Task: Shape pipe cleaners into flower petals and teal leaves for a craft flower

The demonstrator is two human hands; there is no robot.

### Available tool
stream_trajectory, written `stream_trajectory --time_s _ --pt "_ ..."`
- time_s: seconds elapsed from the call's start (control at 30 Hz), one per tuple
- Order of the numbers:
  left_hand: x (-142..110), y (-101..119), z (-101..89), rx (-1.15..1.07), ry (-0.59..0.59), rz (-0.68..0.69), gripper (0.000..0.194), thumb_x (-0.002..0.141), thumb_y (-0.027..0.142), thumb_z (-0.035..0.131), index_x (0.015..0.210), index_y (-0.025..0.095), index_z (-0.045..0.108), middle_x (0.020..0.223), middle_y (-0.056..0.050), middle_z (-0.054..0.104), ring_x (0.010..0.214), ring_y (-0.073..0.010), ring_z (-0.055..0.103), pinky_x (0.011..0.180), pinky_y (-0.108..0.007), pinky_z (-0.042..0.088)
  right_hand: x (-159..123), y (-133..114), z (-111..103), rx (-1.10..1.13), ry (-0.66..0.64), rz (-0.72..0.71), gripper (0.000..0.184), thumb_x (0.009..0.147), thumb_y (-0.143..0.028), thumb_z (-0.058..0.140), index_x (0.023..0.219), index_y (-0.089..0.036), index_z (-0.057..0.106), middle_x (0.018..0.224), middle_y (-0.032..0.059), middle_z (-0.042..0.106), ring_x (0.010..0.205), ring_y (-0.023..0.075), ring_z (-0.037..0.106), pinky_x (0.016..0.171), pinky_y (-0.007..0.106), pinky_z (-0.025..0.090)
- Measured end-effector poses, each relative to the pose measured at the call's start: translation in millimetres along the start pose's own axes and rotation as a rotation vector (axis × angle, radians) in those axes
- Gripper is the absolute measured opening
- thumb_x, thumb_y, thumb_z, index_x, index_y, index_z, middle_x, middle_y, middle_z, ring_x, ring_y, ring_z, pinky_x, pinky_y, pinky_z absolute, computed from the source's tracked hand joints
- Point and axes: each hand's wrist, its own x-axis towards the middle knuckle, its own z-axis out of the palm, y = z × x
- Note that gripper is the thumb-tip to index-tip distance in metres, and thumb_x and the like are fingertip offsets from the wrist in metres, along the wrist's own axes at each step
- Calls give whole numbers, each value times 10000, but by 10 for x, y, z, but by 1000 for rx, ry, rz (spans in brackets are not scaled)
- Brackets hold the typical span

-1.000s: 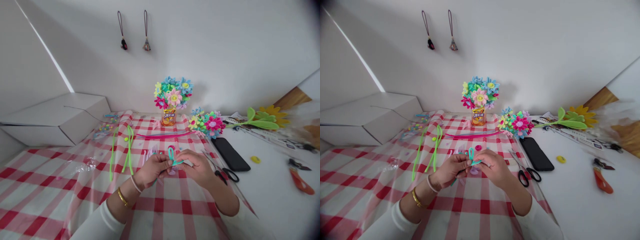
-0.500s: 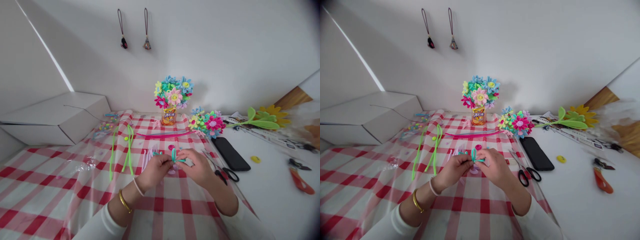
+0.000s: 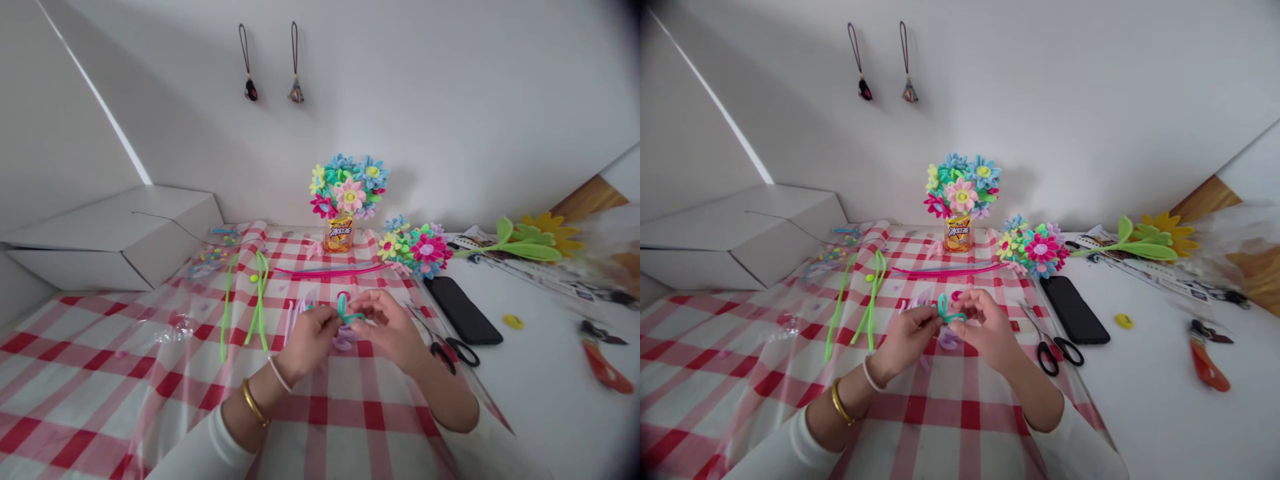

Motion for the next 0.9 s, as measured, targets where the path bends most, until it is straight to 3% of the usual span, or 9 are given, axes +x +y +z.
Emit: stream_trajectory --time_s 0.1,0.2,0.33,0.4,0.53,0.6,0.67,0.73,0.9 --pt "25 -1 -18 -393 -123 -298 258 763 323 512 568 157 485 439 47 416 375 -68 357 400 -212 245 -15 -17 -49 -348 -43 -276 230 734 -187 619 950 -251 570 952 33 636 915 193 583 831 351 436" --pt "21 3 -17 -596 -209 -369 264 719 352 566 570 147 493 466 33 459 337 -56 345 354 -209 219 -37 -15 -75 -553 -121 -429 171 783 -182 551 924 -263 605 903 38 657 895 204 597 798 355 454" --pt "1 15 -12 -543 -282 -336 273 753 371 534 593 158 478 478 35 454 332 -60 347 351 -213 237 -62 -34 -63 -523 -50 -321 202 738 -189 593 923 -268 574 851 24 670 832 206 617 763 355 460" --pt "-9 25 -20 -342 -262 -191 267 803 345 477 606 165 474 494 30 458 392 -76 396 407 -217 297 -61 -56 -50 -383 2 -140 284 679 -186 646 928 -256 528 775 3 668 754 193 622 709 336 462" --pt "-23 33 -33 248 -125 389 223 845 182 390 694 166 554 625 -29 573 594 -129 506 664 -301 400 -28 -54 -28 117 -21 265 355 601 -151 675 880 -218 466 613 -49 605 548 134 572 543 264 431" --pt "-31 32 -30 416 -55 584 215 839 120 379 779 158 582 696 -58 615 642 -143 531 748 -343 400 -8 -23 -14 331 -45 370 349 585 -142 681 854 -205 469 580 -59 574 502 114 543 516 251 421" --pt "-41 37 -22 457 15 635 203 835 106 392 803 147 589 700 -69 628 648 -147 542 769 -350 408 6 9 1 450 -28 373 355 581 -146 700 852 -205 477 595 -57 566 526 114 550 539 257 436" --pt "-52 54 -14 388 75 554 185 834 136 424 756 148 590 642 -56 621 639 -150 548 742 -330 422 11 28 14 460 38 304 365 591 -167 722 865 -213 485 656 -45 582 610 125 579 606 273 460" --pt "-57 81 2 -88 162 59 213 839 269 467 723 164 612 675 -39 652 667 -153 592 644 -261 450 3 37 65 309 55 193 288 686 -285 698 908 -211 530 794 4 629 763 146 601 738 314 470"
